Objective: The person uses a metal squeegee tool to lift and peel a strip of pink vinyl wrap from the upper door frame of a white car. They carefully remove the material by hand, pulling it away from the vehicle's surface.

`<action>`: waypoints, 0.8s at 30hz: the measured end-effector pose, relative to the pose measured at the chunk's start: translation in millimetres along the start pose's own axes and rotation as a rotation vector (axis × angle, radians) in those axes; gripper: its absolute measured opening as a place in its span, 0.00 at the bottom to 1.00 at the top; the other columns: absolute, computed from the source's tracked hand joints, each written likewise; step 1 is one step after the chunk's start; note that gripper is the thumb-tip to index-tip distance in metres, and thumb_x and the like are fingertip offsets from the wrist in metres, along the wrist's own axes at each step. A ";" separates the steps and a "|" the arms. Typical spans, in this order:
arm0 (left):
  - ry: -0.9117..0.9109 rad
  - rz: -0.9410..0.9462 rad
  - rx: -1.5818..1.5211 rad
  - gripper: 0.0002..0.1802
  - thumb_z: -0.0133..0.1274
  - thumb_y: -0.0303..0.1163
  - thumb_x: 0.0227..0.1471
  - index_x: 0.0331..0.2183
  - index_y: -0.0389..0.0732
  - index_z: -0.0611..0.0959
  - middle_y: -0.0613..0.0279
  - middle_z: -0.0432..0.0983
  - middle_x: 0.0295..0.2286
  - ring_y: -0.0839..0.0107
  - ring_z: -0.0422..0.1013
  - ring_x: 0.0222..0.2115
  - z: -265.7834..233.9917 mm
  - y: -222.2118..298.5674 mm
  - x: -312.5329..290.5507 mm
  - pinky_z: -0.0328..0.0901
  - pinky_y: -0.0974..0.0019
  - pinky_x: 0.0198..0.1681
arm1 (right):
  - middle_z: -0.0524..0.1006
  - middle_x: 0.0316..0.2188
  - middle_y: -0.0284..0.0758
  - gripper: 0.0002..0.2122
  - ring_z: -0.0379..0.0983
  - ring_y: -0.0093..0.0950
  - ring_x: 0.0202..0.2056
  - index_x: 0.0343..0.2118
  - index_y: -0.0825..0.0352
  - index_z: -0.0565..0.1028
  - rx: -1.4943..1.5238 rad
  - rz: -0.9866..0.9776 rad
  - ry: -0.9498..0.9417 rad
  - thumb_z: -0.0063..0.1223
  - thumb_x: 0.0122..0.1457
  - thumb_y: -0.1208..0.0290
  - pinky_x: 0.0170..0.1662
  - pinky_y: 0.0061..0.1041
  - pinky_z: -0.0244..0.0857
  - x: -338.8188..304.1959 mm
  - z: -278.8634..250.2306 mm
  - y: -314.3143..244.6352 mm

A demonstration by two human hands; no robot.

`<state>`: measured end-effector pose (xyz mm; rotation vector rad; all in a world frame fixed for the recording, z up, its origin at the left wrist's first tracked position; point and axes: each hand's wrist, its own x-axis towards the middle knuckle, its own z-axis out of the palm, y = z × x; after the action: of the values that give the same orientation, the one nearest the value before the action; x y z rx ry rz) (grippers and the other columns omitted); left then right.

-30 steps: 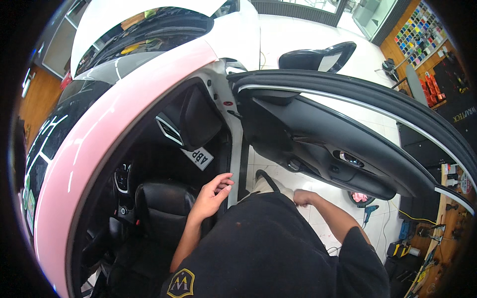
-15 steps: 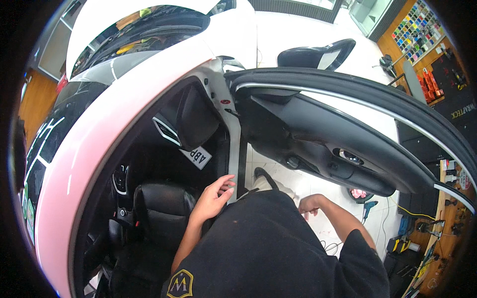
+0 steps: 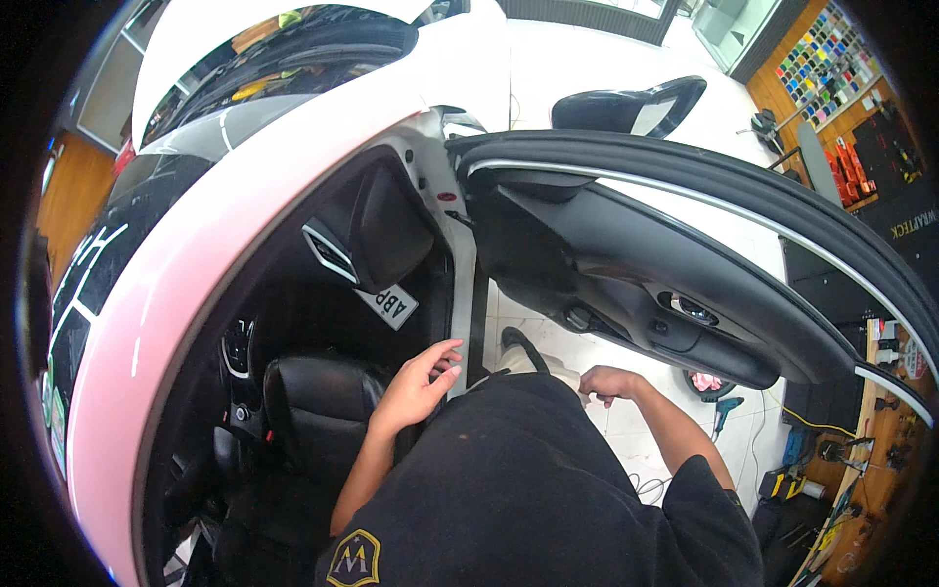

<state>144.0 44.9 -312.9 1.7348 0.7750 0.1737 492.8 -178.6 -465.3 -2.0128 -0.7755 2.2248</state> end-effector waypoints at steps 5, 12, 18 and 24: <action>-0.003 -0.043 -0.027 0.26 0.54 0.32 0.61 0.60 0.38 0.73 0.52 0.79 0.46 0.66 0.76 0.42 7.3 -9.3 -7.9 0.70 0.63 0.47 | 0.77 0.29 0.41 0.14 0.77 0.36 0.27 0.42 0.76 0.79 -0.301 -0.053 0.096 0.51 0.61 0.70 0.28 0.35 0.79 18.6 4.7 -1.8; 0.014 -0.050 -0.036 0.30 0.54 0.31 0.61 0.62 0.39 0.70 0.51 0.78 0.47 0.66 0.76 0.41 15.5 -17.8 -7.6 0.70 0.63 0.46 | 0.81 0.29 0.44 0.13 0.79 0.36 0.26 0.31 0.79 0.80 -0.789 -0.373 0.231 0.57 0.57 0.70 0.27 0.38 0.74 68.0 6.6 17.8; 0.078 -0.083 -0.070 0.34 0.54 0.31 0.61 0.65 0.39 0.65 0.51 0.78 0.48 0.67 0.75 0.40 16.1 -14.3 -17.7 0.70 0.63 0.44 | 0.82 0.40 0.42 0.11 0.81 0.31 0.37 0.43 0.72 0.80 0.839 -0.427 0.315 0.52 0.64 0.71 0.38 0.33 0.74 67.9 24.3 -26.7; 0.098 -0.169 -0.032 0.34 0.55 0.34 0.61 0.65 0.39 0.66 0.51 0.77 0.48 0.65 0.76 0.42 12.3 -17.4 -33.7 0.71 0.62 0.46 | 0.81 0.49 0.41 0.23 0.78 0.36 0.43 0.50 0.71 0.80 0.185 -0.286 0.097 0.63 0.56 0.59 0.47 0.36 0.71 121.2 35.8 -2.8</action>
<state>117.0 17.4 -323.4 1.6313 0.9815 0.1561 439.4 -144.9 -574.8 -1.7838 -0.7617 1.9482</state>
